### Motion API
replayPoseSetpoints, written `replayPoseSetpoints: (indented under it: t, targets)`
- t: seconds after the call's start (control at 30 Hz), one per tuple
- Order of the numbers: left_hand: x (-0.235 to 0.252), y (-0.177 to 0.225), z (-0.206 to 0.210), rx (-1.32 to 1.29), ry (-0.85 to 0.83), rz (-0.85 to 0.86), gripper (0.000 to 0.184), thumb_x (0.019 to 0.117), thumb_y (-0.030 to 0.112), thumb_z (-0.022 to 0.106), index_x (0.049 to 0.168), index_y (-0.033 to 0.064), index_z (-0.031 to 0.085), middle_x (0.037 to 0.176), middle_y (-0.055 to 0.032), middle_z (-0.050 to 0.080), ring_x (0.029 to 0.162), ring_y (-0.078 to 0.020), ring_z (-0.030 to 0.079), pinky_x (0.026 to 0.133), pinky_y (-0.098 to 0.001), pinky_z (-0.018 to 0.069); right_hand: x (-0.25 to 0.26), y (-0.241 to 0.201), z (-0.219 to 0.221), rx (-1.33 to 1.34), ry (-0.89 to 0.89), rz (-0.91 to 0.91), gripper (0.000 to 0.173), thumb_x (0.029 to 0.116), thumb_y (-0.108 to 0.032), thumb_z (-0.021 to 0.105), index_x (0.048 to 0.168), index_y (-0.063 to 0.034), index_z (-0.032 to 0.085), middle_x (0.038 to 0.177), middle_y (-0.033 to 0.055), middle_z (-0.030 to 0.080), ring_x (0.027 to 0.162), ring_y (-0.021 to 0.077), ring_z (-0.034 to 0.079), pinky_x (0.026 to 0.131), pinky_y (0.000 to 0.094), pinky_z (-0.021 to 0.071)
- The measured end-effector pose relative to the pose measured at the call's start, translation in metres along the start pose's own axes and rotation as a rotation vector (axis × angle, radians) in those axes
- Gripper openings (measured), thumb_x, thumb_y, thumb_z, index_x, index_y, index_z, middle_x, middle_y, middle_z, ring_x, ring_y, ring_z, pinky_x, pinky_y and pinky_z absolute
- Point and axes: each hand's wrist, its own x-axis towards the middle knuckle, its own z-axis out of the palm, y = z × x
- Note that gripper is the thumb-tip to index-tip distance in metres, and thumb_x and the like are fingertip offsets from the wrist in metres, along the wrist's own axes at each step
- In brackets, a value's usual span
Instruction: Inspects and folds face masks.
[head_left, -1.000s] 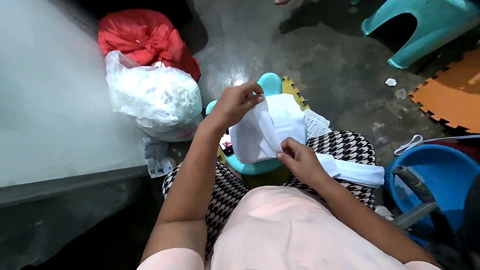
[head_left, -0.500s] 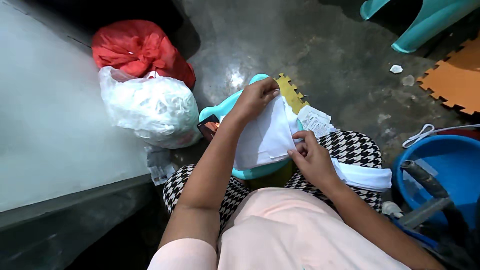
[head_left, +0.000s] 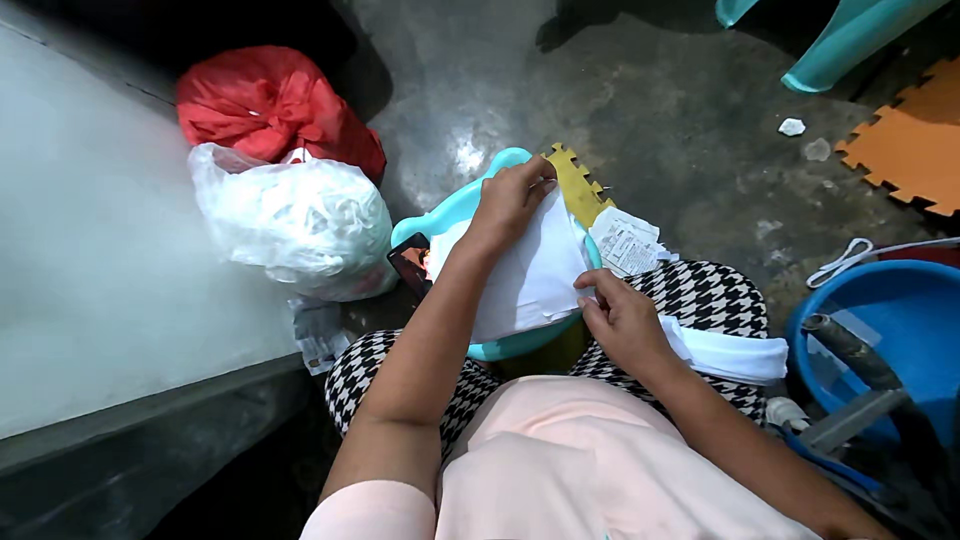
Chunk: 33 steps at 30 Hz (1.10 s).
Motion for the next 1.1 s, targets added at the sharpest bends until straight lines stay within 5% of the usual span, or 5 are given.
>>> replayPoseSetpoints:
  t: [0.33, 0.57, 0.8, 1.1]
  targets:
    - [0.000, 0.004, 0.010, 0.217, -0.014, 0.002, 0.022, 0.1054, 0.025, 0.054, 0.117, 0.0125, 0.068, 0.101, -0.0121, 0.067, 0.100, -0.0340, 0.064, 0.091, -0.0574, 0.0437, 0.004, -0.002, -0.001, -0.060, -0.115, 0.076, 0.024, 0.0966, -0.009, 0.058, 0.118, -0.0004, 0.066, 0.077, 0.0108, 0.062, 0.064, 0.0223, 0.058, 0.062, 0.0397, 0.0527]
    - [-0.030, 0.026, 0.000, 0.252, 0.163, 0.045, 0.037, 0.1034, 0.029, 0.058, 0.129, 0.0030, 0.064, 0.140, -0.0202, 0.058, 0.130, -0.0379, 0.055, 0.111, -0.0570, 0.0399, 0.007, -0.005, -0.004, -0.062, -0.166, 0.122, 0.025, 0.0978, -0.009, 0.058, 0.120, 0.0003, 0.063, 0.077, 0.0099, 0.061, 0.065, 0.0208, 0.058, 0.064, 0.0389, 0.0524]
    - [-0.081, 0.030, 0.033, 0.405, 0.009, -0.039, 0.100, 0.0858, 0.072, 0.063, 0.156, 0.0038, 0.041, 0.160, -0.0227, 0.038, 0.151, -0.0436, 0.031, 0.120, -0.0694, 0.0181, 0.010, -0.013, -0.009, -0.104, -0.270, 0.149, 0.026, 0.0990, -0.009, 0.059, 0.121, 0.0046, 0.062, 0.088, 0.0166, 0.066, 0.074, 0.0272, 0.064, 0.072, 0.0456, 0.0550]
    - [-0.083, 0.028, 0.047, 0.434, 0.044, -0.021, 0.105, 0.0822, 0.074, 0.065, 0.156, 0.0029, 0.040, 0.161, -0.0243, 0.037, 0.150, -0.0448, 0.031, 0.120, -0.0685, 0.0181, -0.001, -0.020, -0.014, -0.186, -0.165, 0.046, 0.029, 0.0971, -0.011, 0.060, 0.121, 0.0057, 0.060, 0.085, 0.0149, 0.065, 0.071, 0.0241, 0.063, 0.067, 0.0437, 0.0544]
